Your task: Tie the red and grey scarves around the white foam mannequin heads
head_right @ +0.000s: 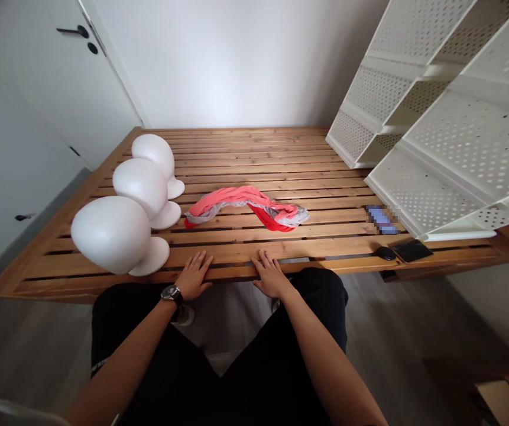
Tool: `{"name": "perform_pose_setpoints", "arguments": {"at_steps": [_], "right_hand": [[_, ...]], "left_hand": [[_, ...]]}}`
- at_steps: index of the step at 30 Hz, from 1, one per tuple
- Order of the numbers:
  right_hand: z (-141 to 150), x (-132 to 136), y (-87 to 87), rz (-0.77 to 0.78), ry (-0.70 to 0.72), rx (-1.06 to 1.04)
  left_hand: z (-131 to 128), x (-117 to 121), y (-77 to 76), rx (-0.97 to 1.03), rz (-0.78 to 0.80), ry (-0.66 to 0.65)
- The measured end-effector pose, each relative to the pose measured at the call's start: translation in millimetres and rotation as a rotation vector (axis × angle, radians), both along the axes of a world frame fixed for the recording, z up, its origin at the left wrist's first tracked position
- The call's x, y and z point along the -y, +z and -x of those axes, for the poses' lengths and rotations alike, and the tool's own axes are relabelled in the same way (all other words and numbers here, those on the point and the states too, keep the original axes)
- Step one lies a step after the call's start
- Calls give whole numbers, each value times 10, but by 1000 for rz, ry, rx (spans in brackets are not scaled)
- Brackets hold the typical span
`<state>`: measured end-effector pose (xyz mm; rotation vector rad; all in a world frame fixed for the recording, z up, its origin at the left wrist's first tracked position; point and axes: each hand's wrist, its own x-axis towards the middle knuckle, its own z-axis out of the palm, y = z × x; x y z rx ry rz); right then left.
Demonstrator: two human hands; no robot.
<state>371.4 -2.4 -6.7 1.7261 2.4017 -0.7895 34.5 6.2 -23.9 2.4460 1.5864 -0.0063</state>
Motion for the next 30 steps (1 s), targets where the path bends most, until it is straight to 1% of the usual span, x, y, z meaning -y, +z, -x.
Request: {"name": "perform_pose_setpoints", "arguments": {"at_steps": [6,9,21,30], "right_hand": [[-37,-4,-98,-29,14,-4],[-45,-1,-117,-32,16,0],[-41,6,-92,-49,20,8],[-32,12,-28,-31,27,14]], "left_hand": [[-4,-2,6,2,13,3],[-8,0,15,-8,12,-3],[-1,4,7,-9,7,-2],[14,5,-29,5,-10,-10]]}}
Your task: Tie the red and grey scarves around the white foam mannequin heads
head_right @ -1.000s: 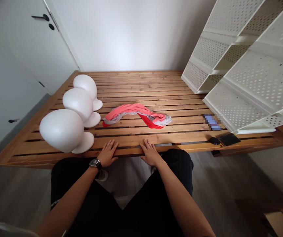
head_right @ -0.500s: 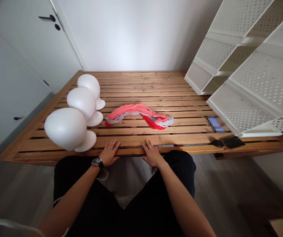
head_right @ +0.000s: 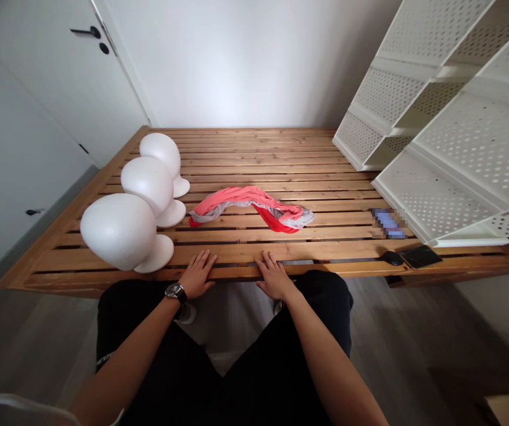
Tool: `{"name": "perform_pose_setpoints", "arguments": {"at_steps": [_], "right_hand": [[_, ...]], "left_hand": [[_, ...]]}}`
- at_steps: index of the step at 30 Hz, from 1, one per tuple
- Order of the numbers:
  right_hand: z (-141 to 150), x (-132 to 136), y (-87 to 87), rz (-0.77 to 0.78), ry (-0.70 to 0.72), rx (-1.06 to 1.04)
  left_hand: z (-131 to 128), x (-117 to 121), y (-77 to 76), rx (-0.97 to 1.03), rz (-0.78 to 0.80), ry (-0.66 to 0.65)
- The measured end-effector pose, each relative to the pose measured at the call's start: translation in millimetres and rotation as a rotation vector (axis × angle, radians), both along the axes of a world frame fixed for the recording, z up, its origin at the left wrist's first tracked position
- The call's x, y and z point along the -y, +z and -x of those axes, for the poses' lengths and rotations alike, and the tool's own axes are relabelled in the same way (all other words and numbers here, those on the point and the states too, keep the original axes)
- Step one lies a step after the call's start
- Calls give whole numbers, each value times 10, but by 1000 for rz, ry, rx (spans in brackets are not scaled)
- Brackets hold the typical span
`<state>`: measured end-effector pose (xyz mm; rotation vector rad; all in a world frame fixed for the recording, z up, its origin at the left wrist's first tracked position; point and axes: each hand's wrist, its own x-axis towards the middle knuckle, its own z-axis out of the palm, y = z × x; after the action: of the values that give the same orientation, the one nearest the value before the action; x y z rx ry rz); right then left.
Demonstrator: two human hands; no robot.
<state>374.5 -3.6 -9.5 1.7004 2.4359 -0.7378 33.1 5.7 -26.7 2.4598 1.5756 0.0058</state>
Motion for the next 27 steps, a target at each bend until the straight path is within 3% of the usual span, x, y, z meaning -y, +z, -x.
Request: {"name": "perform_pose_setpoints", "arguments": {"at_steps": [19,23,27], "right_hand": [[-10,-8,-39,1,-2,-14],[-6,-12,-27,14,1,-11],[-1,-17,-27,22,-9,-1]], "left_hand": [[-46,-9,53,-2,17,9],[26,89,201,18,63,16],[402,438,466,157,76,105]]}}
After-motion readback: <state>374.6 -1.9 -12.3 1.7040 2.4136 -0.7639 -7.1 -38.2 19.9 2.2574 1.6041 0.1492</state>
